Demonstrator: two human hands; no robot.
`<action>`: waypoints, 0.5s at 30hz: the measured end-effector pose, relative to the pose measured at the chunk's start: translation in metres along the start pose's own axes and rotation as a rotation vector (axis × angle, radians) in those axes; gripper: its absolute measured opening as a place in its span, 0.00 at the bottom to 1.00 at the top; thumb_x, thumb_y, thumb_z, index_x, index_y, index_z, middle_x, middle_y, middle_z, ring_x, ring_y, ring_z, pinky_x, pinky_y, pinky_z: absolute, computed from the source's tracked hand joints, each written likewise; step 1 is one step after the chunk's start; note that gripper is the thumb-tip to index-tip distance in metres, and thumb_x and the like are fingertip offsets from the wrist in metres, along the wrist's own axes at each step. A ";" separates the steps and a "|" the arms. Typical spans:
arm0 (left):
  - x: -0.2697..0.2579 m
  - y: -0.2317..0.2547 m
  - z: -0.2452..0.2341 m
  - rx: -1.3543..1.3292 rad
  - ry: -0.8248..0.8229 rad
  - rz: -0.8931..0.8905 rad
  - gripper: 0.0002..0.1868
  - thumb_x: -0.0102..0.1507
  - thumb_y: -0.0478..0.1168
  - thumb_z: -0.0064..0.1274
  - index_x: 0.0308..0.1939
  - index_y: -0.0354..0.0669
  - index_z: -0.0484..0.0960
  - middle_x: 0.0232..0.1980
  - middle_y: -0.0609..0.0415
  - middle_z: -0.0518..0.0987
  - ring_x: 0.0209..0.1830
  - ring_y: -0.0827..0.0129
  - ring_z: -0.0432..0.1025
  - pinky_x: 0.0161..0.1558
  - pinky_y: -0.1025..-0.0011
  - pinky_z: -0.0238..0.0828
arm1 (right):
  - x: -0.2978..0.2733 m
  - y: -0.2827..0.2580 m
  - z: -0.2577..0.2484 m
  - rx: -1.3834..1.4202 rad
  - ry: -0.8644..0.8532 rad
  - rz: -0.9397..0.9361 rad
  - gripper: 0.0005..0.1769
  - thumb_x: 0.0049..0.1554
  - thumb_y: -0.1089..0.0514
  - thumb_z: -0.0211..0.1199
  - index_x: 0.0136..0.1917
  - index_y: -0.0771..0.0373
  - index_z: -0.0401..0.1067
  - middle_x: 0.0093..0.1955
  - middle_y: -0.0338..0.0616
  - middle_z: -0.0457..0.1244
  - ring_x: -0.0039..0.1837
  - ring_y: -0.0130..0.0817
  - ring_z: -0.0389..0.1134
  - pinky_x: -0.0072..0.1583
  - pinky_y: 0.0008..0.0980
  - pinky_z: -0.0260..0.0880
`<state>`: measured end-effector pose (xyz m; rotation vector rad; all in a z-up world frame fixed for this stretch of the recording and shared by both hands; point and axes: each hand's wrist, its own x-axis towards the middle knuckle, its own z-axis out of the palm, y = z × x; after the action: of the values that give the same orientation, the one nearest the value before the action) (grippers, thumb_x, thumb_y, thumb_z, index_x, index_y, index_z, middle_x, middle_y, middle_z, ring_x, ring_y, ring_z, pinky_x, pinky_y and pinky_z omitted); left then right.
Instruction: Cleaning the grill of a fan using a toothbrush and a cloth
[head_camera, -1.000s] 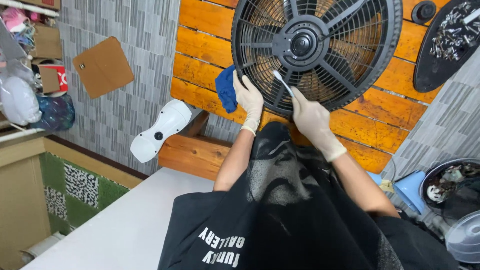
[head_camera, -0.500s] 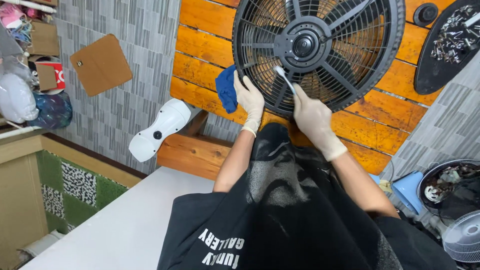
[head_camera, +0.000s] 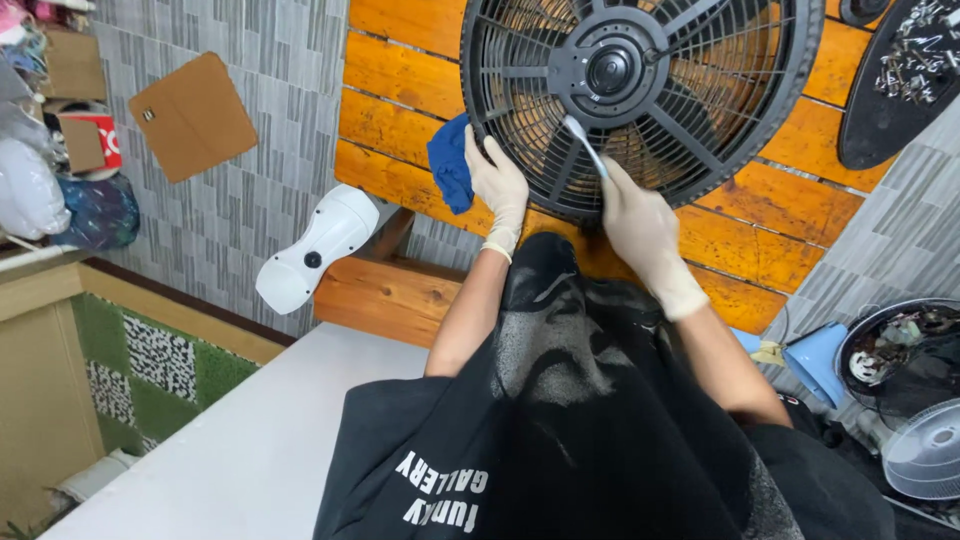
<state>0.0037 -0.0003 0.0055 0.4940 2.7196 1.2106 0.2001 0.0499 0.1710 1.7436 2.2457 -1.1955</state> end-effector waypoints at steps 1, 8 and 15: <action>-0.001 0.002 -0.001 -0.013 -0.001 0.001 0.24 0.76 0.52 0.37 0.74 0.54 0.68 0.71 0.48 0.73 0.68 0.50 0.71 0.68 0.55 0.68 | -0.014 0.003 -0.009 -0.038 -0.041 0.047 0.23 0.70 0.42 0.42 0.75 0.33 0.65 0.43 0.68 0.70 0.53 0.68 0.72 0.56 0.64 0.70; -0.002 0.010 -0.004 -0.021 0.021 0.020 0.23 0.76 0.51 0.38 0.73 0.52 0.69 0.69 0.44 0.74 0.66 0.46 0.72 0.66 0.52 0.70 | -0.015 0.035 -0.013 -0.207 0.023 -0.028 0.17 0.70 0.38 0.48 0.68 0.29 0.71 0.42 0.59 0.71 0.52 0.60 0.73 0.55 0.59 0.72; 0.001 -0.007 0.002 -0.002 -0.021 0.009 0.24 0.75 0.53 0.38 0.73 0.56 0.68 0.69 0.46 0.74 0.66 0.48 0.72 0.66 0.51 0.69 | 0.027 0.048 -0.028 -0.252 0.135 -0.107 0.16 0.65 0.37 0.57 0.53 0.42 0.80 0.42 0.50 0.73 0.49 0.57 0.75 0.52 0.57 0.74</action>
<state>0.0013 -0.0034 -0.0013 0.5159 2.7013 1.2040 0.2423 0.0910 0.1521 1.6716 2.4669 -0.7875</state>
